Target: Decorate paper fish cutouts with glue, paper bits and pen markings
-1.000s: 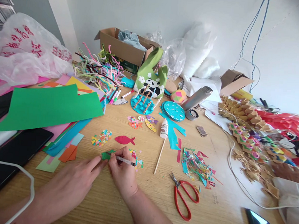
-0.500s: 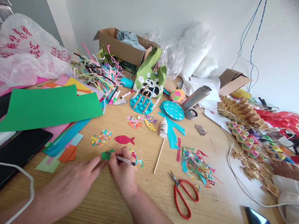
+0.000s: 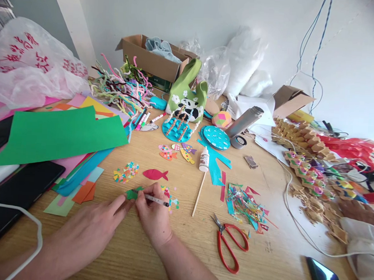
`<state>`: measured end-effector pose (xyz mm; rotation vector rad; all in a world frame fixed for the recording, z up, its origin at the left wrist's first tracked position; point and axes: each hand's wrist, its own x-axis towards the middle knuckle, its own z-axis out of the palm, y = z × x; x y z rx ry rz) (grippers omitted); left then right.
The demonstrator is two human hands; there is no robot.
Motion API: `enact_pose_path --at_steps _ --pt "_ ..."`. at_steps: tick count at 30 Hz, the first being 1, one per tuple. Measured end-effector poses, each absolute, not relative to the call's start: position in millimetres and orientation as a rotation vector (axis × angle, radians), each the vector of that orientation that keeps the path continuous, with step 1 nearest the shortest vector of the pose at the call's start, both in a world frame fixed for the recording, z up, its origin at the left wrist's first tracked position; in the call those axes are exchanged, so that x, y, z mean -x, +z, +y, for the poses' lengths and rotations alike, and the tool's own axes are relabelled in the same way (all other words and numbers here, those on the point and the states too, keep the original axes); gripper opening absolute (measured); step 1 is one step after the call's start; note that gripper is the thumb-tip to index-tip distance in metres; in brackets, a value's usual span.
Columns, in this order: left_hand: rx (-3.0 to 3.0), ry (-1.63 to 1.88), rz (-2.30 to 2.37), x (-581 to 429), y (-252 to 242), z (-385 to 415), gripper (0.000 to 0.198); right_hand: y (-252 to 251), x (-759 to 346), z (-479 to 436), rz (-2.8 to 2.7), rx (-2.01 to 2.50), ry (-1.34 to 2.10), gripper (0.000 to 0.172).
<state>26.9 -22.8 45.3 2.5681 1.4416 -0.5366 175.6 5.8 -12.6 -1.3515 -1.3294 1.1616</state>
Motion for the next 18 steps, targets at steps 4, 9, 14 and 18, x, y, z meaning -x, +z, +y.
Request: enact_pose_path --at_steps 4,9,14,18 --pt "-2.567 -0.539 1.435 -27.3 45.2 -21.7 0.060 -13.2 -175.4 6.1 -1.339 1.348 1.156 0.018" --pt "-2.559 -0.565 1.442 -26.3 45.8 -22.8 0.061 -14.4 -176.3 6.0 -1.335 1.343 1.140 0.018" --pt "-2.568 -0.536 1.444 -27.0 44.8 -23.2 0.061 -16.3 -177.2 5.4 -1.353 1.358 1.124 0.018" --pt "-2.572 -0.534 1.446 -27.2 44.6 -23.2 0.061 -17.0 -176.8 5.2 -1.363 1.366 1.118 0.018"
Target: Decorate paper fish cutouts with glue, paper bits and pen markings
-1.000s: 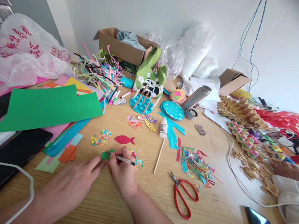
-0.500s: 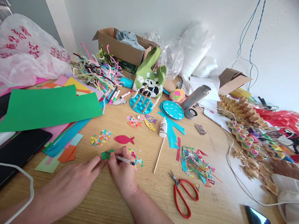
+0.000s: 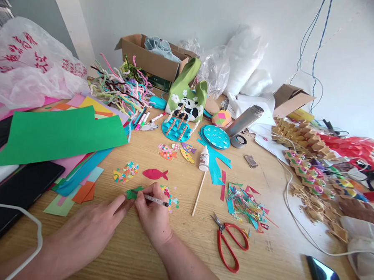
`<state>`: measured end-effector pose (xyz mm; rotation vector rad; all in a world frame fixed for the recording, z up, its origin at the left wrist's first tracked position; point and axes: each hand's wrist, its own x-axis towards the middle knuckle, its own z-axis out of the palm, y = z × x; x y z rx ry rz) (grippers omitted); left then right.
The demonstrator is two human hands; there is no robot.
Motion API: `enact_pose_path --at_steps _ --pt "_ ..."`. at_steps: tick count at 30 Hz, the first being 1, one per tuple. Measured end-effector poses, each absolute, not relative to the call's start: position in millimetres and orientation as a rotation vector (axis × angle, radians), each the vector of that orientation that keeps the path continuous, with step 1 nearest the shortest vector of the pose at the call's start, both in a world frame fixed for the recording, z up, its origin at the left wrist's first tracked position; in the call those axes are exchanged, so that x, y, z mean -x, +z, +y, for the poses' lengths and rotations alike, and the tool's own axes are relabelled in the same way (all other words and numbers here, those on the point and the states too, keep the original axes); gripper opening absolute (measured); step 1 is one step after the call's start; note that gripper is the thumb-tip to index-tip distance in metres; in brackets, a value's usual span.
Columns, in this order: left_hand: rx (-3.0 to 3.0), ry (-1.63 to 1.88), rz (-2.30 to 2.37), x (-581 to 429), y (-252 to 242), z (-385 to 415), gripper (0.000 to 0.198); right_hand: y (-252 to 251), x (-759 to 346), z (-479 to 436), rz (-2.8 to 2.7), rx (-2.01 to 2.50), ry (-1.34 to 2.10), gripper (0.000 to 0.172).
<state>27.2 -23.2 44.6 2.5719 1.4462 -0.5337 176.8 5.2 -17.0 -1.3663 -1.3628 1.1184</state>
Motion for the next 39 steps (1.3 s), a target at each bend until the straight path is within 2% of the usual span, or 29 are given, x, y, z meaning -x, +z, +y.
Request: enact_pose_path --at_steps 33,39 --pt "-2.521 -0.455 1.447 -23 44 -21 0.062 -7 -179 5 -1.373 1.346 0.929 0.019" --pt "-2.471 -0.476 1.461 -25 47 -20 0.064 -8 -179 7 -1.351 1.336 1.003 0.022"
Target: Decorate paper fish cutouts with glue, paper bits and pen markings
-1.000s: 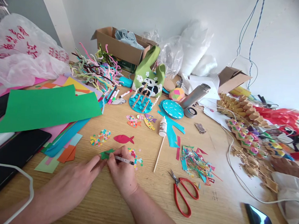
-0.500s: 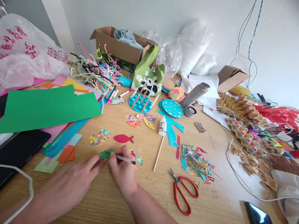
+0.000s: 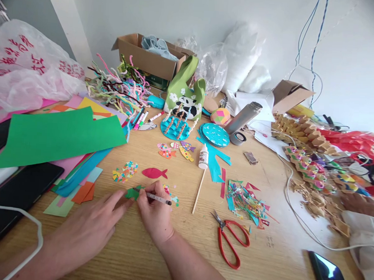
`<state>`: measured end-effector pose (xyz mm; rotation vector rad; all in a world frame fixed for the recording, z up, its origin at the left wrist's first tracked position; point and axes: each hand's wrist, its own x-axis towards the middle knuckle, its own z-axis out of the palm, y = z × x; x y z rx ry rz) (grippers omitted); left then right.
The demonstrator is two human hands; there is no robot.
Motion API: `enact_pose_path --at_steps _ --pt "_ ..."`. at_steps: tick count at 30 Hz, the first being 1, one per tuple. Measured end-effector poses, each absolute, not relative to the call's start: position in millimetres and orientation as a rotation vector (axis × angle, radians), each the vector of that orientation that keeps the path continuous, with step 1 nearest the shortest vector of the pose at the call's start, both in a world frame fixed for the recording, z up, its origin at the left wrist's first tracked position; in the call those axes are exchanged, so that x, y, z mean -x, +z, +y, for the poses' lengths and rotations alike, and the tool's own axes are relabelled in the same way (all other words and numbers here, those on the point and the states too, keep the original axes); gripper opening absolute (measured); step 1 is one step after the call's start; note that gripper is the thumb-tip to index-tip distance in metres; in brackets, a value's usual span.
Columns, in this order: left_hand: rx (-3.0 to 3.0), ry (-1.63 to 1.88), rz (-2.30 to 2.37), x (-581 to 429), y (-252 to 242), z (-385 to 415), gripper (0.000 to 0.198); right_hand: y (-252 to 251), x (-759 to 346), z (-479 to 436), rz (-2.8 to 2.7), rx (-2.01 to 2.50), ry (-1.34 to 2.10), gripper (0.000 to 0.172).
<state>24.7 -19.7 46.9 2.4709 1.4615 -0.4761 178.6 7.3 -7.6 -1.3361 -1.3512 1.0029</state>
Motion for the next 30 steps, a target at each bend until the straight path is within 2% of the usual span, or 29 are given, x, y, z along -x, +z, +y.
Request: enact_pose_path --at_steps 8,30 --pt "-2.465 -0.366 1.476 -24.2 44.7 -20.8 0.063 -11.4 -178.5 7.5 -1.331 1.321 1.055 0.020" --pt "-2.489 -0.452 1.492 -27.1 43.6 -21.1 0.057 -6.0 -178.0 9.7 -1.404 1.341 1.067 0.016"
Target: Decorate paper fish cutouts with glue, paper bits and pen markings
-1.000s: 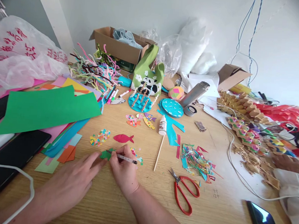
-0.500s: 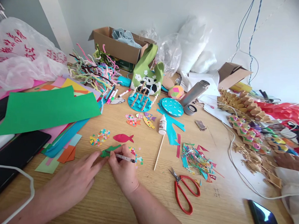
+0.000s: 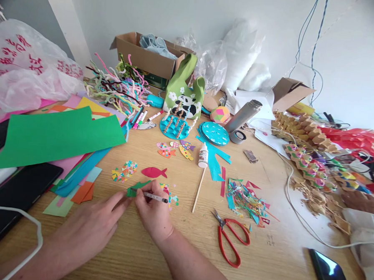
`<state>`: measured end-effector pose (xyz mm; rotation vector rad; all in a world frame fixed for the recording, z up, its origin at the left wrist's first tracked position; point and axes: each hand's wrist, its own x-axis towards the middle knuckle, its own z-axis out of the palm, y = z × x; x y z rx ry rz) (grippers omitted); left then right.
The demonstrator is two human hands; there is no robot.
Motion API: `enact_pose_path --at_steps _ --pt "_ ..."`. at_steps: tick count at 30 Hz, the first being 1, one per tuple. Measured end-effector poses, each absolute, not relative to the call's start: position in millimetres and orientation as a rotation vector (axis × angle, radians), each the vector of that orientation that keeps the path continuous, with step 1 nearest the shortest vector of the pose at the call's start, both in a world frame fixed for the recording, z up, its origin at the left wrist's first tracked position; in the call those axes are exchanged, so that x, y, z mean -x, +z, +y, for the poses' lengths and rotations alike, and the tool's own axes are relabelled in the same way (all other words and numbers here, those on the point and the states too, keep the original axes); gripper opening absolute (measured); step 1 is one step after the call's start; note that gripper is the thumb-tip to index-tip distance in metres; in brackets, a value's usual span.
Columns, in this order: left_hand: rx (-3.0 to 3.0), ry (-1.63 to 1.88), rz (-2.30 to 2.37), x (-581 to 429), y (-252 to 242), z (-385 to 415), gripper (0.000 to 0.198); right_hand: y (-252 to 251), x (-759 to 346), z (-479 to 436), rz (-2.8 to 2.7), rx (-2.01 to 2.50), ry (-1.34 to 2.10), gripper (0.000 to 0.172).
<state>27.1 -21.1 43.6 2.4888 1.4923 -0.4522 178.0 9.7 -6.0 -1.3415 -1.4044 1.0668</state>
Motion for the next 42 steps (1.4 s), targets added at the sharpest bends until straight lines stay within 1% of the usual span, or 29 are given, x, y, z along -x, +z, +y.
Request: enact_pose_path --at_steps 16,42 --pt "-2.516 -0.479 1.473 -26.3 45.2 -20.8 0.057 -6.6 -177.0 9.3 -1.403 1.364 1.081 0.016" --pt "-2.496 -0.532 1.491 -26.5 43.9 -20.7 0.058 -7.1 -177.2 9.7 -1.441 1.323 0.984 0.017"
